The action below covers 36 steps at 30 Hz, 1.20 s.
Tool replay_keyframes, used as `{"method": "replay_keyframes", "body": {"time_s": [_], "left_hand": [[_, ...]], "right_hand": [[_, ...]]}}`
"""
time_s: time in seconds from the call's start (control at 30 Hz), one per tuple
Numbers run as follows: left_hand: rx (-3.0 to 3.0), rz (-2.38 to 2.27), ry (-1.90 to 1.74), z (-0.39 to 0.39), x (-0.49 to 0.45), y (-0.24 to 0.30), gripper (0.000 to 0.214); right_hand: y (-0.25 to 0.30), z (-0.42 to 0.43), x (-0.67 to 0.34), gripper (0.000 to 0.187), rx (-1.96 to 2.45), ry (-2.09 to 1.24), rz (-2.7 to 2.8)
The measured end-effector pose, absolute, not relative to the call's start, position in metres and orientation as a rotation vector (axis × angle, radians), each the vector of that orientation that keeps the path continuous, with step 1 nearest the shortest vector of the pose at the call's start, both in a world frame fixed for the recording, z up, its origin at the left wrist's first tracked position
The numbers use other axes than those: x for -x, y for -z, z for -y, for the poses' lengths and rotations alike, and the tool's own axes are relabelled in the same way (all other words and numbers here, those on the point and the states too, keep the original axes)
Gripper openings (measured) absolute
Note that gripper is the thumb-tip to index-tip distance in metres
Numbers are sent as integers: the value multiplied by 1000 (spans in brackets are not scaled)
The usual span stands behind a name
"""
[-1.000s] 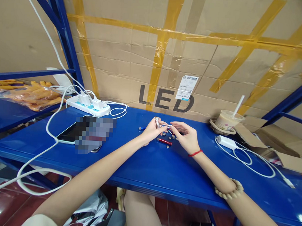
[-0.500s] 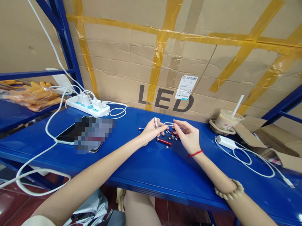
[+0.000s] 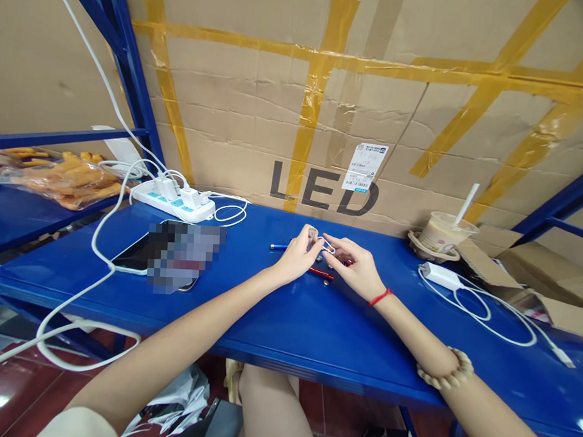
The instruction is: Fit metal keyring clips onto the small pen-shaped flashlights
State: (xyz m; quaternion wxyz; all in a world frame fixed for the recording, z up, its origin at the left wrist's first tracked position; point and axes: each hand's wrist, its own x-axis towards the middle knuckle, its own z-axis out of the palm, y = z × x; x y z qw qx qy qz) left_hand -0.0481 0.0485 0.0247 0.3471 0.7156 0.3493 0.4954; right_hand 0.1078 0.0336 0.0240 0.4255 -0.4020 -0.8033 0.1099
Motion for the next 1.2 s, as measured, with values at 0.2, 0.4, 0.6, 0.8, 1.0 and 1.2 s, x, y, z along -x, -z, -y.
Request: {"method": "replay_keyframes", "body": {"time_s": [0.2, 0.4, 0.6, 0.8, 1.0, 1.2], "left_hand": [[-1837, -887, -1246, -48, 47, -23, 11], [-1819, -904, -1231, -49, 48, -24, 12], [-1827, -900, -1193, -51, 49, -22, 7], [-1860, -789, -1146, -50, 47, -19, 7], [-1865, -834, -1151, -50, 48, -20, 6], [-1864, -887, -1134, -49, 47, -20, 8]], "right_hand": [[-23, -39, -115, 34, 985, -6, 2108], [-24, -39, -115, 33, 995, 18, 2052], [-21, -42, -116, 35, 1026, -67, 2136], [-22, -40, -117, 34, 1069, -101, 2255], [-26, -37, -115, 35, 1066, -250, 2203], [-25, -38, -116, 31, 1073, -144, 2284]]}}
